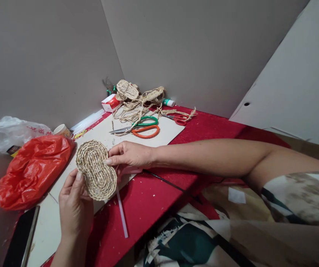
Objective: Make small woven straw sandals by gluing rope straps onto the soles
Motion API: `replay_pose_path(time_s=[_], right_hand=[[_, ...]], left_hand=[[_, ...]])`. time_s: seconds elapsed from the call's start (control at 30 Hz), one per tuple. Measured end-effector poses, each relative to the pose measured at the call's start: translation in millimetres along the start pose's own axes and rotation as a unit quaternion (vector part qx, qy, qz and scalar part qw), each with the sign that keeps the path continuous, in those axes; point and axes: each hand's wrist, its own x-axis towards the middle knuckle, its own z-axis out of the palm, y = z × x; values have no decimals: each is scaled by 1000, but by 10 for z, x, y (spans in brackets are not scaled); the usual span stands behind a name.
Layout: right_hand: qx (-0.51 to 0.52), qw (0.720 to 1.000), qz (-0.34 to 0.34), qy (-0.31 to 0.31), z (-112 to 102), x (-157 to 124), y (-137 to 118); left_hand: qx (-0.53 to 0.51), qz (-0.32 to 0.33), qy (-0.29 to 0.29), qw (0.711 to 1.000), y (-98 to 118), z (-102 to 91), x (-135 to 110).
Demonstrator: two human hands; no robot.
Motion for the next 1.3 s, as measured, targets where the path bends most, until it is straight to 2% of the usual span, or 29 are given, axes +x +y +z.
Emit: replay_pose_path(time_s=[0.2,0.33,0.43,0.53,0.63,0.7,0.8,0.9,0.93,1.0,1.07,1.13,1.17,1.23,1.3], right_hand=[[-13,1000,-1,-7,1,-11,-13],[-33,999,-6,23,27,-25,-63],[-84,991,-59,81,27,-25,-91],[-149,972,-126,133,44,-41,-95],[-191,966,-155,82,99,-88,-82],[-237,957,-167,35,130,-120,-72],[-332,919,-211,-5,134,-144,-59],[-394,877,-267,-64,122,-153,-48],[-397,873,-275,-73,123,-156,-46],[-363,891,-269,-46,124,-158,-54],[-289,922,-254,30,111,-144,-80],[-231,936,-241,111,79,-113,-120],[-217,940,-228,130,59,-96,-142],[-201,955,-180,123,28,-71,-174],[-170,975,-124,73,24,-71,-185]], left_hand=[[-6,-7,0,1000,7,18,-3],[-9,-12,-4,1000,25,29,9],[18,-7,-3,1000,42,42,-4],[68,-26,-61,995,42,79,-56],[92,-73,-145,982,40,136,-119],[69,-88,-164,980,47,168,-150],[-2,-87,-147,985,69,177,-176],[-56,-92,-97,989,91,149,-176],[-64,-104,-80,989,97,139,-167],[-78,-143,-58,985,105,128,-139],[-90,-178,-56,978,107,132,-109],[-96,-191,-67,975,100,138,-89],[-93,-187,-73,975,94,136,-85],[-77,-178,-83,978,74,117,-88],[-50,-179,-102,977,45,78,-101]])
